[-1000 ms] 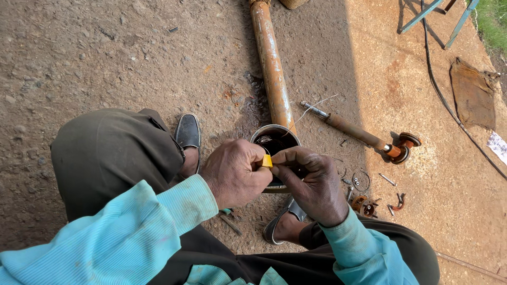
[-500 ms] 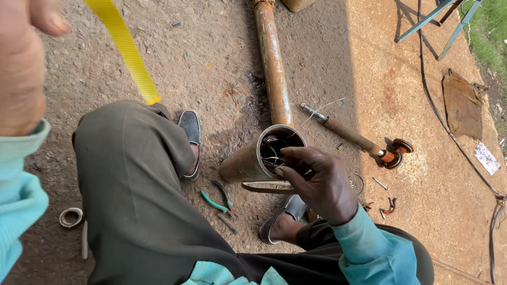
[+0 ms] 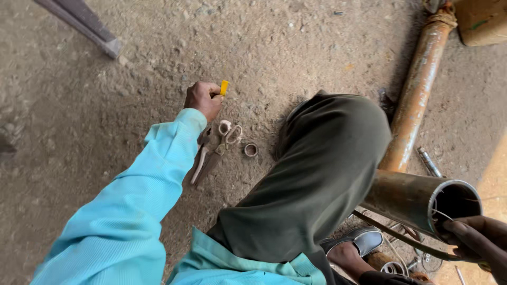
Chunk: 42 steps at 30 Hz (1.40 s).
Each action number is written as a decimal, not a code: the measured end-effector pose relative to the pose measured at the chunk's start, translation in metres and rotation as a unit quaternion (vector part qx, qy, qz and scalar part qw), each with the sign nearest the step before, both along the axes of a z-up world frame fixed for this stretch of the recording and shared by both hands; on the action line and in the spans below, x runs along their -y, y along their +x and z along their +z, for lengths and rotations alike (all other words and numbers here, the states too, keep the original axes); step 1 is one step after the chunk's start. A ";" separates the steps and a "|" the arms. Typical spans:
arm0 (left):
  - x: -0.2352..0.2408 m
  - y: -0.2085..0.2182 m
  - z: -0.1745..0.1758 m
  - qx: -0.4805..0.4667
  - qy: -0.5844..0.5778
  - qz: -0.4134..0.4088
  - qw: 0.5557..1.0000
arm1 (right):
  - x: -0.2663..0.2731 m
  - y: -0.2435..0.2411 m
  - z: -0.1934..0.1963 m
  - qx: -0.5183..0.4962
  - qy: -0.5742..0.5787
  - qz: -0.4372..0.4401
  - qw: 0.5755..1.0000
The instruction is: The person sits on the ground and wraps electrical tape around a bundle of exposed wires. They use both hands to apply the tape and then use pliers to cut it.
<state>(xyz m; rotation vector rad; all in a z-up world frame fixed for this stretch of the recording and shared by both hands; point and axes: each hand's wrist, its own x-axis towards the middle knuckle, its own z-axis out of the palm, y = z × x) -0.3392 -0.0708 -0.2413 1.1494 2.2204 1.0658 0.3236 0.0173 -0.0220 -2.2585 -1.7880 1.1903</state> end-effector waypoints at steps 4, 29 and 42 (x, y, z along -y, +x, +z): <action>0.003 -0.019 -0.015 0.047 -0.029 0.029 0.998 | 0.004 0.070 -0.046 0.050 -0.042 -0.007 0.998; 0.126 0.060 -0.089 -0.067 -0.218 -0.133 0.965 | 0.009 0.042 0.018 0.129 0.042 0.079 0.988; 0.100 0.111 -0.098 -0.073 -0.272 -0.134 0.950 | 0.007 0.037 -0.009 0.131 0.048 0.079 0.987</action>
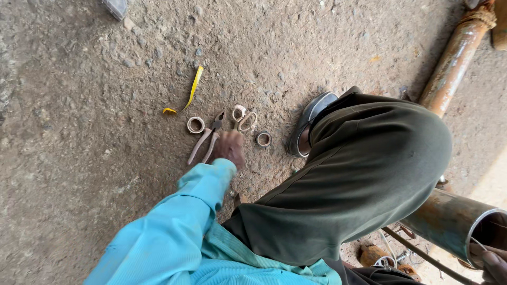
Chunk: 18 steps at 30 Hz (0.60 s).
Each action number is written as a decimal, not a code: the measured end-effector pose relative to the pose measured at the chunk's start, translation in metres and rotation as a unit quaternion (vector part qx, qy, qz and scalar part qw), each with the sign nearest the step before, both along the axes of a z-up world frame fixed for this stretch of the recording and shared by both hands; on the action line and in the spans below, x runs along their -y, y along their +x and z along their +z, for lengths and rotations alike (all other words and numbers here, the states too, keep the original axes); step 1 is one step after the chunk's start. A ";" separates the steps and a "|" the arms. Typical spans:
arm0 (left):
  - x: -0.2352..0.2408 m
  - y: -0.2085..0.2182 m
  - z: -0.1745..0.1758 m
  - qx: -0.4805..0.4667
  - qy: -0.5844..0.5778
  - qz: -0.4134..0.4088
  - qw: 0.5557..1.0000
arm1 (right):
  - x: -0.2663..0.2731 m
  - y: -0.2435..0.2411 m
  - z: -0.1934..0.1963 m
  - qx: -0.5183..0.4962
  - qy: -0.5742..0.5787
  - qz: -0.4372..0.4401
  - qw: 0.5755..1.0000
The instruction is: The person sits on the ground and wraps electrical tape around a bundle of exposed wires. They use both hands to apply the tape and then use pliers to cut it.
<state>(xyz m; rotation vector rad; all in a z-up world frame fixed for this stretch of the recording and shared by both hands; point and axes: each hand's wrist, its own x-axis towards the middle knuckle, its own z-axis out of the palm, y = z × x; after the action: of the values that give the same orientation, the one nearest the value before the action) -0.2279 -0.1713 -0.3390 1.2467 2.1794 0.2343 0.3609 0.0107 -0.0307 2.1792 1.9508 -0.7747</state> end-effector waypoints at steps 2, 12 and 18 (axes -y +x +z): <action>0.011 -0.024 -0.002 -0.049 -0.001 0.063 0.997 | 0.006 0.000 0.003 0.009 -0.006 0.001 1.000; 0.062 -0.108 -0.041 -0.089 -0.060 -0.008 0.994 | 0.030 -0.106 0.047 -0.001 0.045 0.121 0.992; 0.050 -0.117 -0.063 -0.033 0.030 0.041 0.998 | 0.086 -0.153 0.089 -0.125 0.224 0.063 0.964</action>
<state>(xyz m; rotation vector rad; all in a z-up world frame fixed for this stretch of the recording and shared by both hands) -0.3446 -0.2213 -0.4015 1.2149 2.2982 0.2986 0.2077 -0.0753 0.0583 2.2400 2.5823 -0.6646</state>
